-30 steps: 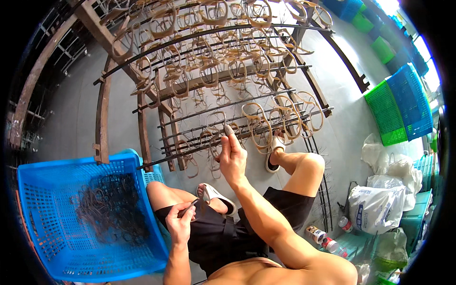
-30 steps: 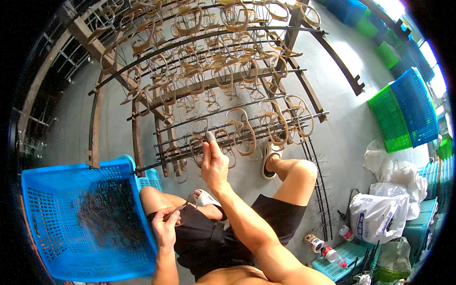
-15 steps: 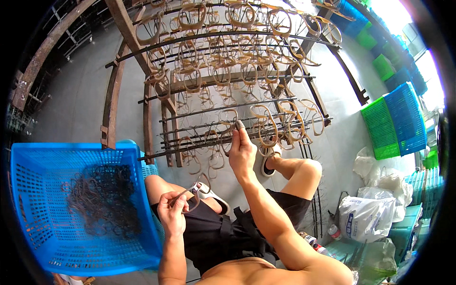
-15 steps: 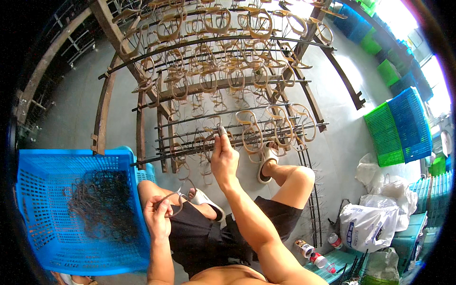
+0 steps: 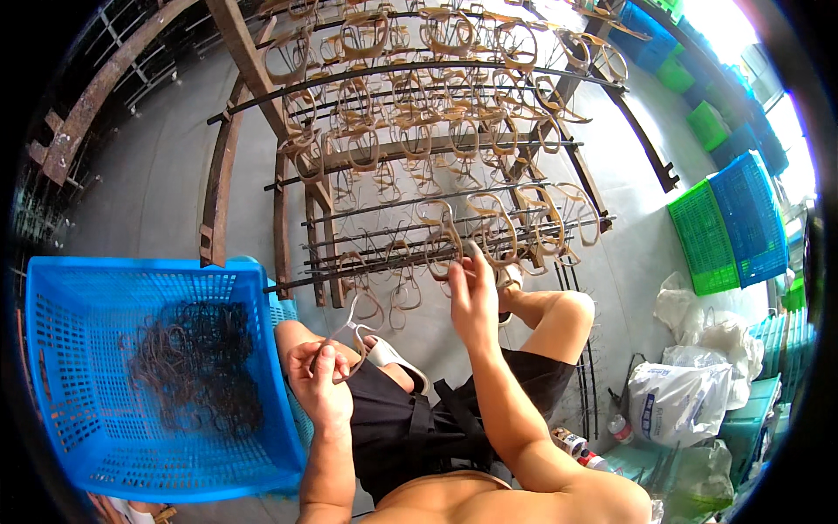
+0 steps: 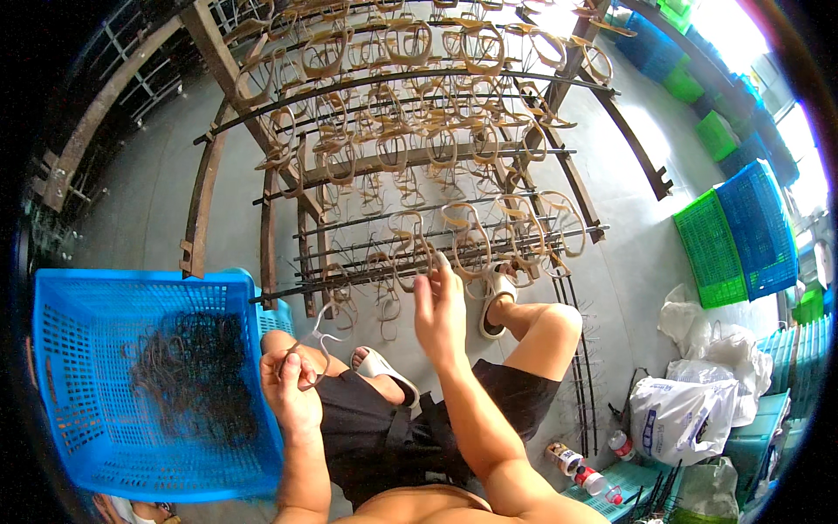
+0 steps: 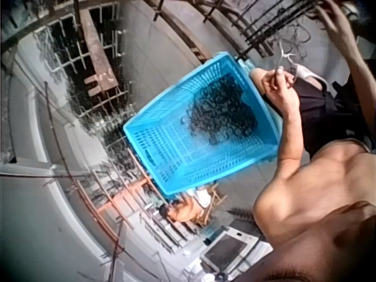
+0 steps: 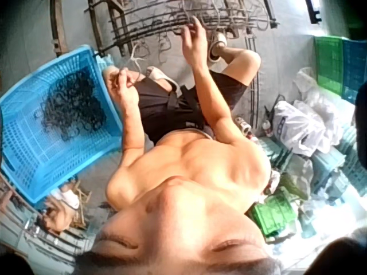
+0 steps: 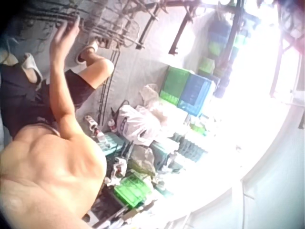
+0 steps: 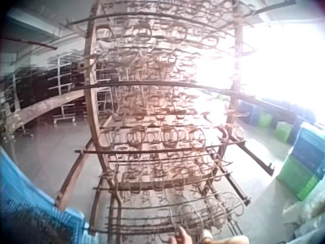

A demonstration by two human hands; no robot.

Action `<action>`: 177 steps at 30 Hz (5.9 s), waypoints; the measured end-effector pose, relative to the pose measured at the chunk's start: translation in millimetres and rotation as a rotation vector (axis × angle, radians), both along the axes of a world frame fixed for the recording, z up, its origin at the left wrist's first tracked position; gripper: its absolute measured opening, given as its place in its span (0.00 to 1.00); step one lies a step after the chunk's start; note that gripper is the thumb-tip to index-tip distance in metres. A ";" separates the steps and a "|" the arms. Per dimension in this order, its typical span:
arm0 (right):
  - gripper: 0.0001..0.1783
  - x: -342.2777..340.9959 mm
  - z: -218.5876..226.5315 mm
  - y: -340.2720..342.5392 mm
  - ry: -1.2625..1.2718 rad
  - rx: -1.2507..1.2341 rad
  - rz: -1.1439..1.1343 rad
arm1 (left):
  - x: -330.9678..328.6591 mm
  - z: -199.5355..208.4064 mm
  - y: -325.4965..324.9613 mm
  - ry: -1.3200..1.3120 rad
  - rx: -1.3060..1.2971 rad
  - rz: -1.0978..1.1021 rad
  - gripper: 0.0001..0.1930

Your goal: The person sits and repeatedly picks small wire loops from a blue basket, then attaches them to hooks on a multi-tiered metal rack. The person handles the wire loops one at a time and places them onto the rack hooks.

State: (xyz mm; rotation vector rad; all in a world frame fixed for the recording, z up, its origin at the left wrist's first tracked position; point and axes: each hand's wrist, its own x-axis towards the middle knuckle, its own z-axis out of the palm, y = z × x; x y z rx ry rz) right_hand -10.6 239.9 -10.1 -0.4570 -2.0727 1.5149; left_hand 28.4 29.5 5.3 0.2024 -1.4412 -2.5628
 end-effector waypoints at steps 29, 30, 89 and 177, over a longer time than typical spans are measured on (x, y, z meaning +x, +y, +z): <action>0.09 56.2 5.4 37.2 0.154 -0.719 -0.026 | -65.5 -46.2 148.7 -0.016 -0.363 -0.185 0.11; 0.09 55.3 6.5 37.5 0.151 -0.726 -0.026 | -65.1 -39.4 147.5 -0.043 -0.369 -0.201 0.12; 0.15 -27.2 -36.1 -91.5 0.149 -0.396 -0.137 | -94.7 -23.0 -3.5 0.193 -1.247 0.195 0.06; 0.19 -60.6 -23.4 -97.4 -0.042 -0.141 -0.086 | -77.0 -202.1 -260.6 -0.756 -1.431 0.100 0.25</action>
